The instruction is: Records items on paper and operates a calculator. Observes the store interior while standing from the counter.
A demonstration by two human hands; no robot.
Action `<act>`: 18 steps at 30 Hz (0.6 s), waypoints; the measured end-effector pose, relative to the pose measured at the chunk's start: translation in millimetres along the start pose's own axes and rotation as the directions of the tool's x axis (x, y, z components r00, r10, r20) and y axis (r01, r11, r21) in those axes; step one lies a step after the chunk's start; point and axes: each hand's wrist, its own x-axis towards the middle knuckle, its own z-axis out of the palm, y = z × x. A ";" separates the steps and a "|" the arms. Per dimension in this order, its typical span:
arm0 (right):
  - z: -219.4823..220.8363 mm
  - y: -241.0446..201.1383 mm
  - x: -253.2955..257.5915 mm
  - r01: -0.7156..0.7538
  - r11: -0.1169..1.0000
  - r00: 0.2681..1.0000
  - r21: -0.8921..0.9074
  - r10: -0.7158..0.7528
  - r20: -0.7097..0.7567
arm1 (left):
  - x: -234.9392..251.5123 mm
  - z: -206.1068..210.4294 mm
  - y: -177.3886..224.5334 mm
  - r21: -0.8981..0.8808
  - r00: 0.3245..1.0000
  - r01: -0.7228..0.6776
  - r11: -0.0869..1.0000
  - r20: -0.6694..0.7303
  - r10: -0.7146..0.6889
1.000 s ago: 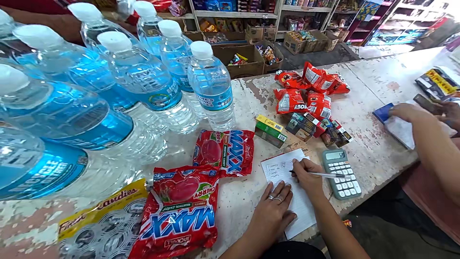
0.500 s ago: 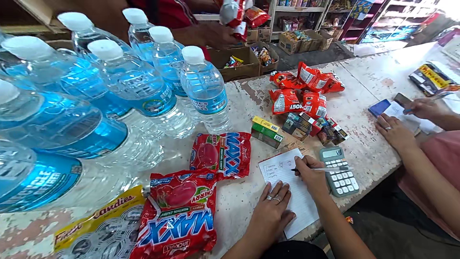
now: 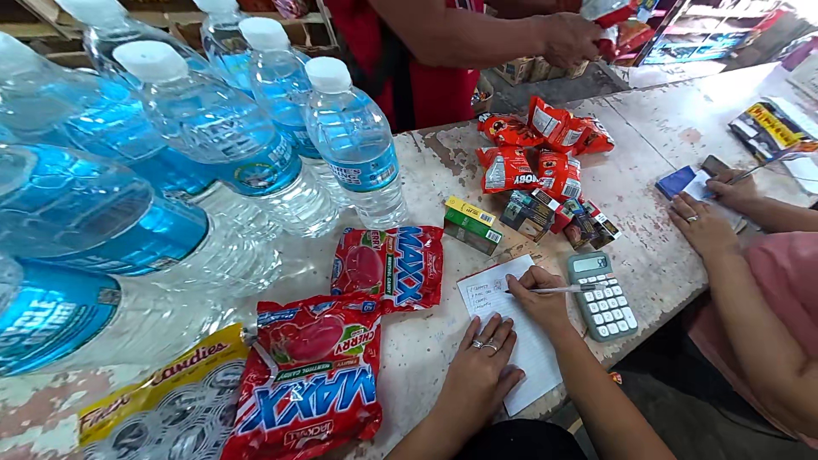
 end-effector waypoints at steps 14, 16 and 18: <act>-18.9 8.1 4.8 -0.031 0.995 0.998 -0.090 0.026 -0.060 | -0.2 0.8 0.5 -0.007 0.999 0.005 1.000 -0.047 -0.005; -18.8 10.9 3.4 0.004 0.995 0.999 -0.098 -0.008 -0.036 | -0.2 0.8 0.5 -0.012 0.999 0.005 1.000 -0.046 -0.006; -18.0 11.8 2.9 0.025 0.994 0.999 -0.104 -0.027 -0.018 | 0.1 0.0 0.4 -0.011 0.999 0.006 1.000 -0.044 -0.007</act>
